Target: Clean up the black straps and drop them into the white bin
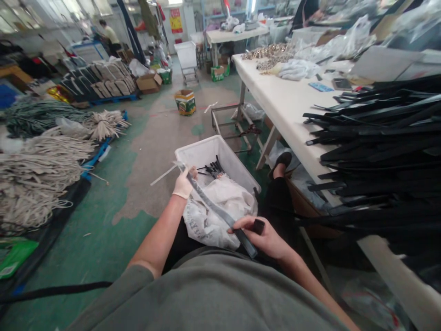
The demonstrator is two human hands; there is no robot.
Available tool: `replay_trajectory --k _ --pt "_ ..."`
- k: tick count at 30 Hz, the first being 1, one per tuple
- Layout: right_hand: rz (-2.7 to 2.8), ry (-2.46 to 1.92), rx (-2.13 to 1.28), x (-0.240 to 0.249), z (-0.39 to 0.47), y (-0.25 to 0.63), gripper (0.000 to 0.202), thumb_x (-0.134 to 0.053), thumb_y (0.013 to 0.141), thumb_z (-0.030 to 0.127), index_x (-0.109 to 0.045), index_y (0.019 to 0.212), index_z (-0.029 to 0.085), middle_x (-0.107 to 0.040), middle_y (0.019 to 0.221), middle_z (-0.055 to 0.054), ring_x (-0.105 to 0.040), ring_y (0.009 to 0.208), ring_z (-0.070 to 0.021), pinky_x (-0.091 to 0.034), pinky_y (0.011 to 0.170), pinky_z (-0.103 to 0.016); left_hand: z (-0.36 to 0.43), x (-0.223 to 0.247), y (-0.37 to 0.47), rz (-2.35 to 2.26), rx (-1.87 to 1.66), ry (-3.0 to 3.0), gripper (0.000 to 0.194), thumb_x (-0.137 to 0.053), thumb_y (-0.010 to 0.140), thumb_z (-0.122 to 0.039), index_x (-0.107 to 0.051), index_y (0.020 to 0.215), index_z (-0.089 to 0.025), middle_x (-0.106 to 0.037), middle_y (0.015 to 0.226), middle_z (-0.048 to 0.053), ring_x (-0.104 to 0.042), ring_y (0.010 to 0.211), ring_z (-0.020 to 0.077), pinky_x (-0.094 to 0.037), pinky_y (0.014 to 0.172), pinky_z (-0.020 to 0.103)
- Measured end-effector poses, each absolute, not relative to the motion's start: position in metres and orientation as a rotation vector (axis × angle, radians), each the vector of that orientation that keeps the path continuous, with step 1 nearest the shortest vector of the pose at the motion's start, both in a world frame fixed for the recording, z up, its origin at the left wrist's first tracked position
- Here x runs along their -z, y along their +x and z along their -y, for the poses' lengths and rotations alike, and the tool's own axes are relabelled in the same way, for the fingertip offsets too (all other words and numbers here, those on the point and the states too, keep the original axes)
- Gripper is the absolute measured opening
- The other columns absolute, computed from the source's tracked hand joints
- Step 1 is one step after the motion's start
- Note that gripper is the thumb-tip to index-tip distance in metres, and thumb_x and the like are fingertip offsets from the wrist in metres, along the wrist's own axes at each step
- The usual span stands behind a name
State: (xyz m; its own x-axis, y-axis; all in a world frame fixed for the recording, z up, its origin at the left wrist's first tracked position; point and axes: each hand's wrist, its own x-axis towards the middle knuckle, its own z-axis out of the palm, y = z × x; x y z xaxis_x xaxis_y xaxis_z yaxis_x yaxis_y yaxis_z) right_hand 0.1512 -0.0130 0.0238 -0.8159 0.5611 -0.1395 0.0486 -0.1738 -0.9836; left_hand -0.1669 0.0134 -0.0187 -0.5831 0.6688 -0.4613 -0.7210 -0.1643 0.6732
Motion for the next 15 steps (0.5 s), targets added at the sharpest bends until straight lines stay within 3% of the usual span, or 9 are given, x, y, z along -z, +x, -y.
replay_trajectory --k 5,7,10,12,15 --pt "1.911 -0.834 -1.415 -0.035 -0.006 0.13 0.022 -0.074 0.076 0.039 -0.068 0.07 0.019 -0.066 0.068 -0.003 -0.059 0.066 -0.0161 -0.05 0.066 -0.028 0.029 0.034 -0.127 -1.247 -1.514 0.408 0.042 -0.074 0.081 -0.032 -0.063 0.118 -0.017 -0.071 0.081 0.004 -0.061 0.053 0.01 -0.046 0.053 0.019" --pt "1.897 -0.923 -1.304 -0.036 -0.023 0.125 0.023 -0.07 0.078 0.041 -0.069 0.073 0.018 -0.065 0.07 -0.002 -0.055 0.062 -0.0137 -0.048 0.063 -0.026 0.048 0.041 -0.115 -1.222 -1.317 0.599 0.047 -0.077 0.077 -0.039 -0.066 0.116 -0.015 -0.072 0.084 0.007 -0.063 0.057 0.0124 -0.047 0.055 0.022" --pt "1.697 -1.025 -1.489 -0.034 -0.048 0.118 0.033 -0.065 0.079 0.047 -0.072 0.091 0.017 -0.071 0.091 -0.005 -0.051 0.058 -0.0102 -0.047 0.054 -0.024 0.069 0.045 -0.102 -1.179 -1.071 0.807 0.047 -0.074 0.079 -0.045 -0.068 0.115 -0.015 -0.072 0.087 0.009 -0.064 0.06 0.014 -0.048 0.06 0.024" --pt "1.529 -1.047 -1.62 -0.031 -0.061 0.114 0.034 -0.063 0.078 0.048 -0.072 0.089 0.017 -0.07 0.102 -0.006 -0.052 0.061 -0.0095 -0.048 0.052 -0.022 0.078 0.045 -0.095 -1.165 -0.949 0.867 0.045 -0.071 0.082 -0.047 -0.069 0.116 -0.017 -0.072 0.088 0.009 -0.063 0.06 0.0139 -0.047 0.061 0.025" --pt "1.396 -1.031 -1.687 -0.028 -0.073 0.111 0.034 -0.064 0.077 0.049 -0.072 0.082 0.016 -0.067 0.08 -0.004 -0.051 0.06 -0.0101 -0.05 0.055 -0.022 0.086 0.047 -0.089 -1.156 -0.827 0.906 0.045 -0.069 0.083 -0.048 -0.071 0.116 -0.019 -0.072 0.089 0.008 -0.063 0.061 0.0147 -0.047 0.062 0.026"
